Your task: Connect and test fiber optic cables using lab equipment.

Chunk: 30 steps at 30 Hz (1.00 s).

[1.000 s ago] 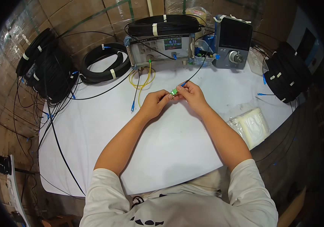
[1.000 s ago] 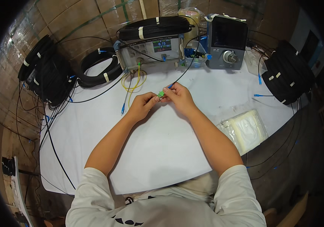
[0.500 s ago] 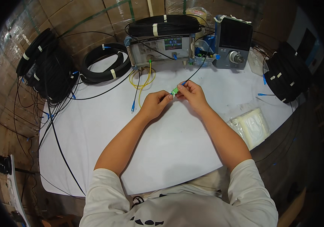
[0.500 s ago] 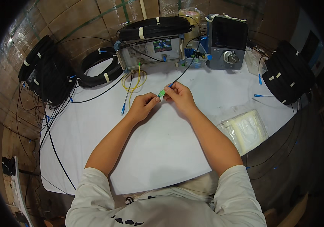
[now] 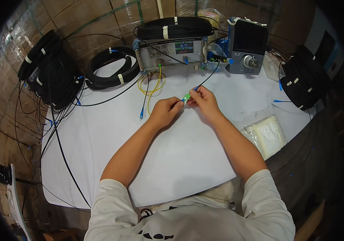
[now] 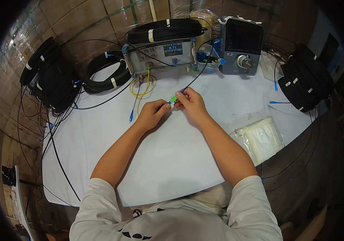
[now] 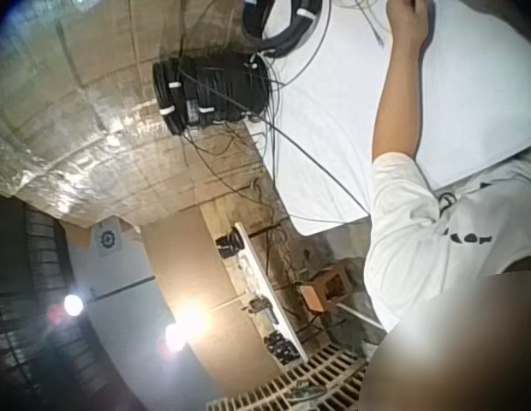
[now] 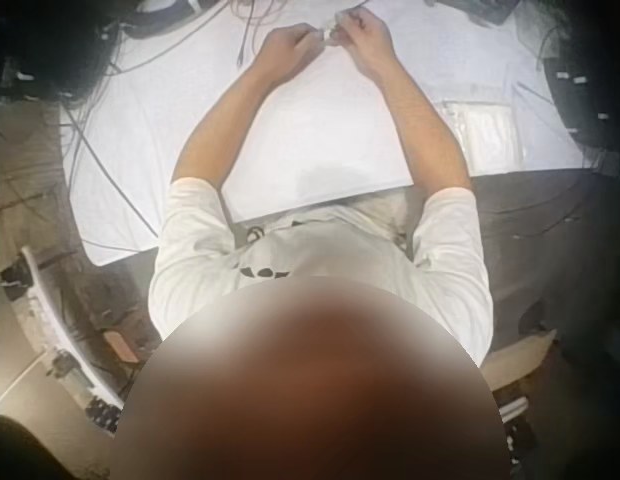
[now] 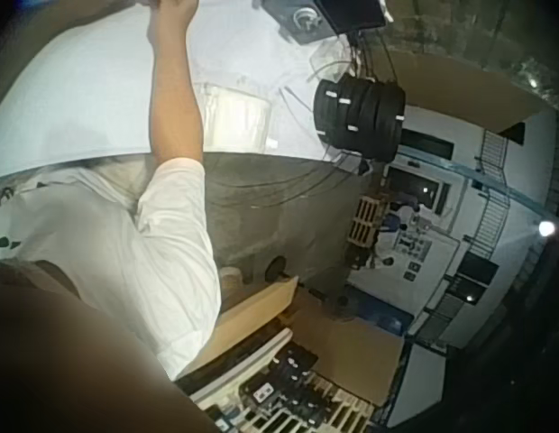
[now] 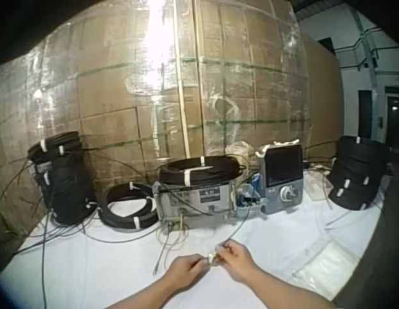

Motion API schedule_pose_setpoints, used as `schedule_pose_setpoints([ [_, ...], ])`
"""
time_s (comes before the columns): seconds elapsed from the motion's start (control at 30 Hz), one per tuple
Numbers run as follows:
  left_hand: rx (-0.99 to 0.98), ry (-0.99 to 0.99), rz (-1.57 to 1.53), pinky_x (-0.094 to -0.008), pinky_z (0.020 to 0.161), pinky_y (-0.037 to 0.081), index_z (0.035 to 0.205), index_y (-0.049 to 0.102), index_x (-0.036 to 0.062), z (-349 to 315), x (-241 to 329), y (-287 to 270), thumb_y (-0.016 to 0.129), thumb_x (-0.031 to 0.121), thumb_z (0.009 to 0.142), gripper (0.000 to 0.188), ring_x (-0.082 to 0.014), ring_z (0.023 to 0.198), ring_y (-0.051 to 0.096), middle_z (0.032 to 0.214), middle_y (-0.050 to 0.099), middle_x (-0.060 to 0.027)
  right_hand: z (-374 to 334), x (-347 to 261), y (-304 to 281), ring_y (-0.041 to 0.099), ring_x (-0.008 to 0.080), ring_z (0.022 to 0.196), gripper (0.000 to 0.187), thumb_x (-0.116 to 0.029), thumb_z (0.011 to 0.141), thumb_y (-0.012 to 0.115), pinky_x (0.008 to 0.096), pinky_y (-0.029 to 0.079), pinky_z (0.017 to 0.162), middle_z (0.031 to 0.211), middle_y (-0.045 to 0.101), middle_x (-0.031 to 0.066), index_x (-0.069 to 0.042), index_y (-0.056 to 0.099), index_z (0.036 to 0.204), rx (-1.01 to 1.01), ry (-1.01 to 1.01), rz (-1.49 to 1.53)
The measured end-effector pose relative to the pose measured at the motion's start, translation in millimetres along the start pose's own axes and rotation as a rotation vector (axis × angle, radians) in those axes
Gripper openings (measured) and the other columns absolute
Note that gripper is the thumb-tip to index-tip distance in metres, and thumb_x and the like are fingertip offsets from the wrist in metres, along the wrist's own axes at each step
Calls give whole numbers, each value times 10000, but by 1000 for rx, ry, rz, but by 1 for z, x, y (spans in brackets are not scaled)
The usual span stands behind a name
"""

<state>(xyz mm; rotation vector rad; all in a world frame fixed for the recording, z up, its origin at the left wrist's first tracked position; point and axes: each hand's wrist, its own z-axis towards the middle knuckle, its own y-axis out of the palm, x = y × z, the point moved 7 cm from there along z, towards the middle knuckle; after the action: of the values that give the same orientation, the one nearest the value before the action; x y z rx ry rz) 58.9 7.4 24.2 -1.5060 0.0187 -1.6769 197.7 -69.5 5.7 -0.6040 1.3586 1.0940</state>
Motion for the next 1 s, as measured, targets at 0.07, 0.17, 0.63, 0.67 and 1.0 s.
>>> schedule_pose_setpoints([
  [0.07, 5, -8, 50, -343, 591, 433, 937, 667, -1, 0, 5, 0, 617, 276, 916, 283, -233, 583, 539, 672, 611, -139, 1, 1, -3, 631, 107, 744, 185, -214, 968, 582, 257, 547, 679, 848, 639, 45, -29, 574, 977, 0, 7, -33],
  [0.17, 71, 15, 144, -362, 596, 445, 930, 667, -2, -2, 11, -4, 626, 263, 906, 269, -271, 605, 576, 705, 636, -155, 0, 0, -2, 629, 104, 743, 185, -213, 966, 584, 252, 545, 670, 848, 636, 40, -31, 575, 992, 18, 7, -47],
  [0.63, 195, 180, 274, -386, 616, 485, 912, 678, 6, -3, 22, -11, 694, 163, 824, 180, -308, 661, 631, 823, 668, -144, 1, -4, -7, 633, 99, 742, 218, -232, 968, 583, 242, 540, 665, 861, 621, 33, -24, 579, 1035, 59, -9, -12],
  [0.67, 195, 179, 274, -386, 616, 485, 912, 678, 6, -3, 22, -11, 694, 163, 824, 180, -308, 661, 631, 823, 668, -144, 1, -3, -7, 633, 99, 742, 218, -232, 968, 583, 242, 540, 665, 861, 621, 33, -24, 579, 1035, 59, -9, -12],
  [1.0, 208, 184, 244, -387, 627, 485, 938, 674, 20, -4, 24, -12, 698, 112, 794, 173, -300, 685, 633, 825, 660, -131, 1, 0, -6, 625, 103, 757, 206, -209, 956, 603, 264, 545, 700, 881, 630, 35, -24, 590, 1046, 40, -8, -50],
])
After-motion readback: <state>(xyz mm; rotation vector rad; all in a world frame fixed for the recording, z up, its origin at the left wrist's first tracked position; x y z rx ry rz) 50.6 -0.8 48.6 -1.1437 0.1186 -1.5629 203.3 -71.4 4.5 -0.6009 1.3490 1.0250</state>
